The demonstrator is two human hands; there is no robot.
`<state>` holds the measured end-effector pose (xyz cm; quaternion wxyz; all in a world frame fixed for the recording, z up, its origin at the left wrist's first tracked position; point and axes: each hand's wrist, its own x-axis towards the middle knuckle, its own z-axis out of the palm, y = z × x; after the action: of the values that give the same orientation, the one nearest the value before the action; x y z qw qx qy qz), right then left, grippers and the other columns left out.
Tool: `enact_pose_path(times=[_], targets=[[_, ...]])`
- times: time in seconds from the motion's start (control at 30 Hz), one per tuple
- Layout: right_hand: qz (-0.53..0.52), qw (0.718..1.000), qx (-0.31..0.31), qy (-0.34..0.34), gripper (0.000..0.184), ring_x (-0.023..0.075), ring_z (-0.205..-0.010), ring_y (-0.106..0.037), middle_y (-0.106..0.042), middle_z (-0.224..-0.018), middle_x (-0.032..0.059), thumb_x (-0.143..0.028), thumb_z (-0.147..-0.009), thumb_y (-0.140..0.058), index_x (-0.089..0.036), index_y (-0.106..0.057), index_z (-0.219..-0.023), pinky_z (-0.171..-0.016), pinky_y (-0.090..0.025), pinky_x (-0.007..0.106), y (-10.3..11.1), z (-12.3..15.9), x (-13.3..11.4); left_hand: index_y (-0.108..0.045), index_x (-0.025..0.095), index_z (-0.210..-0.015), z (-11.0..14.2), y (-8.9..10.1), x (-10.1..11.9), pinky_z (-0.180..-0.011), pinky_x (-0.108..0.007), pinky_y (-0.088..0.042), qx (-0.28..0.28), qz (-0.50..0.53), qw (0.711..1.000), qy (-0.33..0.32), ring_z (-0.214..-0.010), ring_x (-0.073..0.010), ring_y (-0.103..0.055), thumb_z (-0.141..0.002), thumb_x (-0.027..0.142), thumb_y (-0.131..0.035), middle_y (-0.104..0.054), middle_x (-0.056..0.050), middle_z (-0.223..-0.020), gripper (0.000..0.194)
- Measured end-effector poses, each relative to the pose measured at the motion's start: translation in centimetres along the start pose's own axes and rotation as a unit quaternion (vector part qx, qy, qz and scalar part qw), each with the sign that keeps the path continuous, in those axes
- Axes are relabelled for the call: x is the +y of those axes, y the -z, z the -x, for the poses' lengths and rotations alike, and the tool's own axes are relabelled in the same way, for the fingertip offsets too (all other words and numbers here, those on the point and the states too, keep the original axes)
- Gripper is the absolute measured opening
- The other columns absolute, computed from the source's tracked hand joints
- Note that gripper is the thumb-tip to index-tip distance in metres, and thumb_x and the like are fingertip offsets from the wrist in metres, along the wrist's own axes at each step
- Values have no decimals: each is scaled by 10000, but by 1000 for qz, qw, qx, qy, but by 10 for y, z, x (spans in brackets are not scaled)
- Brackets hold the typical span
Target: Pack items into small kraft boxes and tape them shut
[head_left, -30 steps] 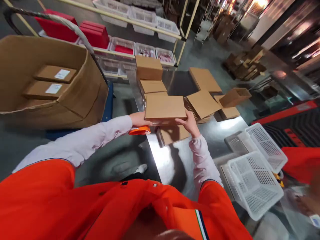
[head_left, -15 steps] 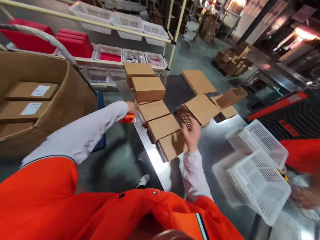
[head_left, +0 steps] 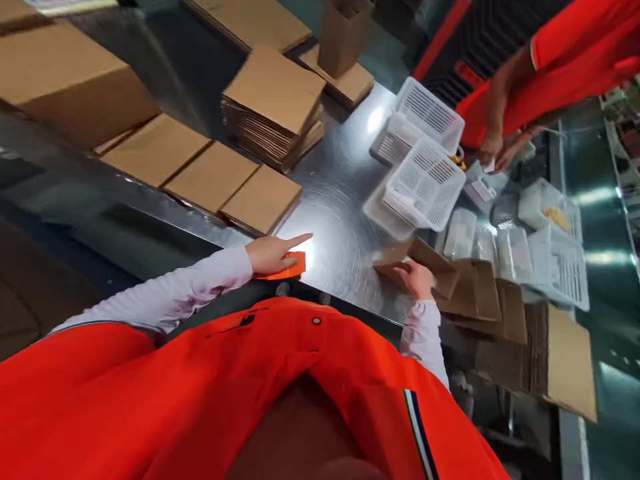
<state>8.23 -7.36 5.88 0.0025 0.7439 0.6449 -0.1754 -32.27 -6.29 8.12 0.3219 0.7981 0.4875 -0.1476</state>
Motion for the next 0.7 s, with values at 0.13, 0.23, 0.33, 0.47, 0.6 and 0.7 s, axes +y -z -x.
enact_pose_path(times=[0.13, 0.23, 0.33, 0.47, 0.6, 0.7], targets=[[35, 983, -125, 128, 250, 308, -986, -760, -818, -941, 123, -463, -888, -835, -213, -846, -882, -831, -504, 347, -31, 29, -10, -231, 288, -1765, -46, -38, 56, -822, -296, -498, -3, -118, 992, -54, -1017, -293, -753, -1077, 413, -405, -798, -130, -1119, 721], [-91, 956, -135, 243, 396, 291, -1005, -756, -820, -1029, 118, -599, -910, -769, -218, -849, -980, -910, -545, 368, -40, 27, -24, -224, 283, -1766, -64, -57, 75, -833, -300, -504, -29, -128, 988, -76, -1058, -291, -751, -1068, 387, -445, -797, -132, -1156, 739], [-131, 983, 43, 124, 691, 350, -1282, -669, -714, -1373, 220, -726, -954, -638, -145, -761, -1308, -1120, -501, 477, -24, 17, -17, -153, 275, -1776, -80, -62, 92, -900, -329, -511, -51, -125, 989, -64, -1125, -314, -739, -1067, 392, -497, -786, -156, -1199, 797], [24, 987, 23, -154, 1202, 471, -1405, -581, -538, -1474, 452, -829, -956, -541, 164, -337, -1601, -1240, -347, 622, -7, -3, -20, -105, 268, -1781, -97, -66, 115, -956, -377, -512, -86, -131, 988, -13, -1197, -363, -718, -1046, 434, -601, -747, -205, -1298, 902], [112, 966, -150, -180, 1417, 530, -1539, -407, -401, -1581, 470, -924, -810, -645, 146, -245, -1651, -1241, -318, 679, -22, -14, -56, -88, 240, -1783, -94, -64, 120, -944, -370, -521, -106, -148, 983, -15, -1201, -346, -721, -1089, 445, -500, -750, -200, -1301, 833], [115, 955, -198, -189, 1485, 596, -1584, -256, -280, -1676, 427, -917, -660, -787, 28, -286, -1691, -1185, -295, 797, -37, -21, -76, -253, 219, -1758, -80, -39, 113, -930, -364, -527, -103, -155, 982, -20, -1209, -353, -716, -1079, 432, -486, -740, -196, -1324, 749]])
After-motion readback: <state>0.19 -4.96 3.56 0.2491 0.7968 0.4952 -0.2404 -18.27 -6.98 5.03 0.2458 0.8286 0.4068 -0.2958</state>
